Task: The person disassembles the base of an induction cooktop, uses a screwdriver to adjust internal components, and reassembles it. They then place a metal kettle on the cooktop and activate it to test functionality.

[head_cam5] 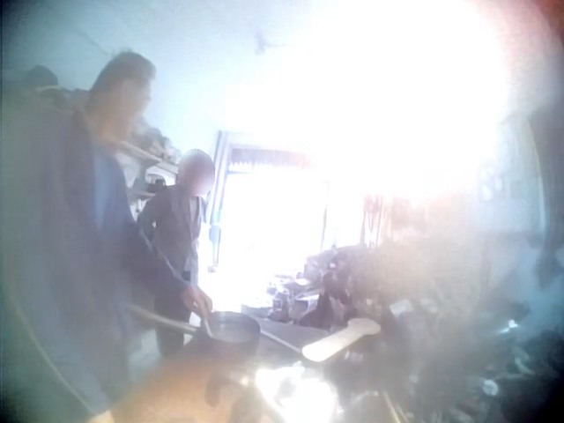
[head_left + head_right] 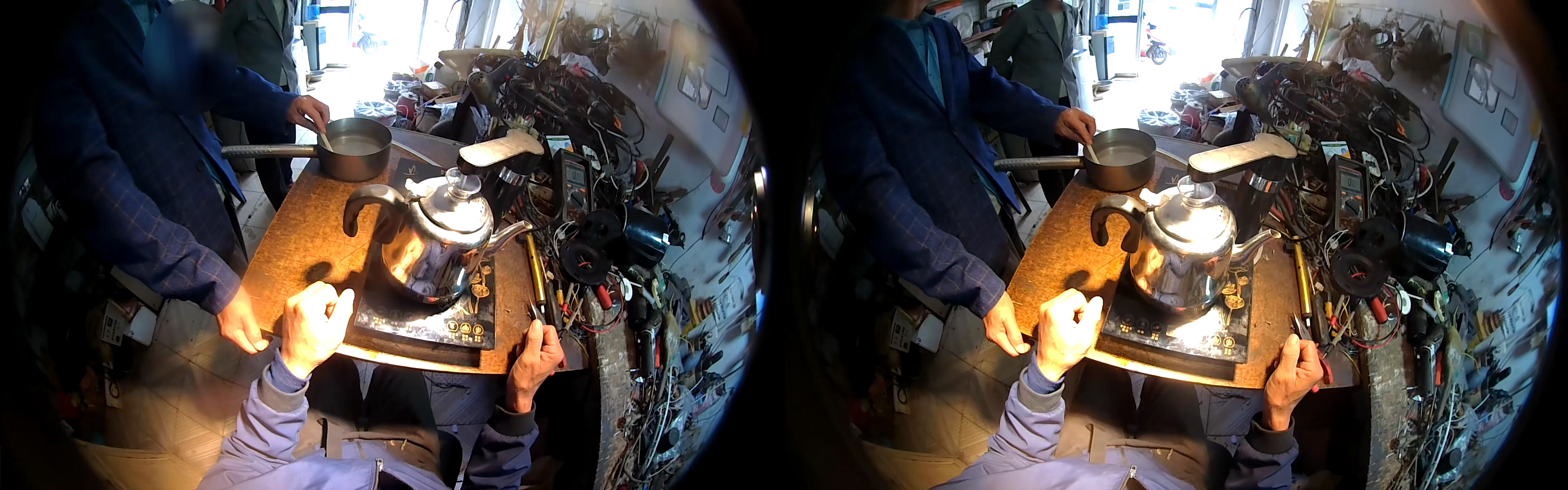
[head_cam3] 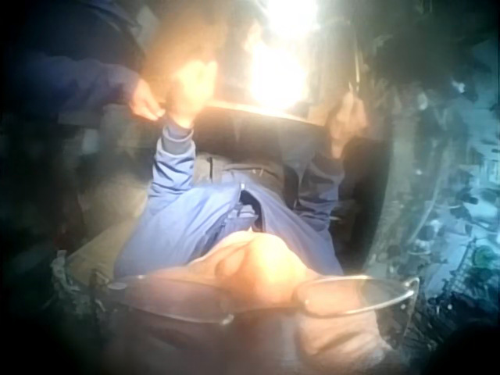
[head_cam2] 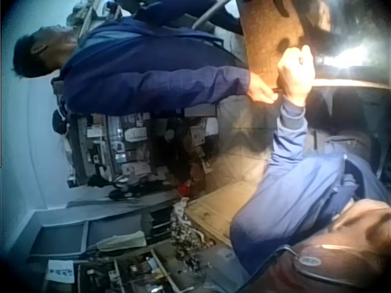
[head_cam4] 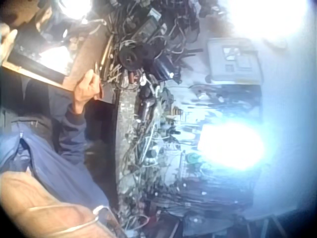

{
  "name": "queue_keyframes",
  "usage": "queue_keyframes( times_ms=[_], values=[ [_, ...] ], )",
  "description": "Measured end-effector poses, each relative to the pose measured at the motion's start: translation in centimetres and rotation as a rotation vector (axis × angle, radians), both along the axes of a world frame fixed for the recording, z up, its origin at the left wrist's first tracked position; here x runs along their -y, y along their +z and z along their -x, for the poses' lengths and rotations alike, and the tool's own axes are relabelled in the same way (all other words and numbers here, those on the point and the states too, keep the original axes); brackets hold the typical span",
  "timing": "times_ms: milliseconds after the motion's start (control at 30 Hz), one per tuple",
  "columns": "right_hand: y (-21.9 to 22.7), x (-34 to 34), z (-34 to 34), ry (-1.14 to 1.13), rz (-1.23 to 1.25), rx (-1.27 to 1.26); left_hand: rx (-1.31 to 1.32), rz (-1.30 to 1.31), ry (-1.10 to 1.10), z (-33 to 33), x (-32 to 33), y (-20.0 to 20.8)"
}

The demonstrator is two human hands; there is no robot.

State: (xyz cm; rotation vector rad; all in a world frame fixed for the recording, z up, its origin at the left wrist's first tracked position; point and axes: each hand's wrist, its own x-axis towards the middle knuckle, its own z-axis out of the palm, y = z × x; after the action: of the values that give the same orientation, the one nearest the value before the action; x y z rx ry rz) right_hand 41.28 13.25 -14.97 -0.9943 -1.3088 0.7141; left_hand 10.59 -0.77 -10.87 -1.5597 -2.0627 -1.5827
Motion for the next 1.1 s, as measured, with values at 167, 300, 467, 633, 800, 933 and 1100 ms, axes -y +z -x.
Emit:
queue_keyframes(
  times_ms=[167, 300, 467, 633, 800, 933, 1100],
  values=[
    [-0.2, 0.0, -0.2, 0.005, -0.012, 0.003, -0.008, -0.004, -0.004, 0.1, -0.1, -0.2],
    [-0.3, -0.2, -0.1, 0.010, 0.001, -0.012, -0.013, -0.009, 0.011, -0.1, 0.1, 0.1],
    [-0.5, -0.2, -0.2, -0.002, 0.002, -0.018, -0.008, 0.011, 0.009, -0.1, 0.0, 0.0],
    [-0.4, -0.1, -0.1, 0.010, 0.014, -0.022, 0.001, 0.020, 0.013, 0.0, 0.1, -0.1],
    [-0.3, 0.0, -0.2, 0.007, 0.007, -0.023, -0.013, 0.018, 0.008, -0.1, 0.0, -0.1],
    [-0.1, -0.1, 0.2, 0.014, 0.029, -0.039, -0.008, 0.035, 0.023, 0.1, 0.3, 0.2],
    [0.4, 0.0, -0.1, -0.071, 0.000, 0.143, -0.069, 0.012, -0.017, 0.3, 0.3, -0.1]
  ],
)
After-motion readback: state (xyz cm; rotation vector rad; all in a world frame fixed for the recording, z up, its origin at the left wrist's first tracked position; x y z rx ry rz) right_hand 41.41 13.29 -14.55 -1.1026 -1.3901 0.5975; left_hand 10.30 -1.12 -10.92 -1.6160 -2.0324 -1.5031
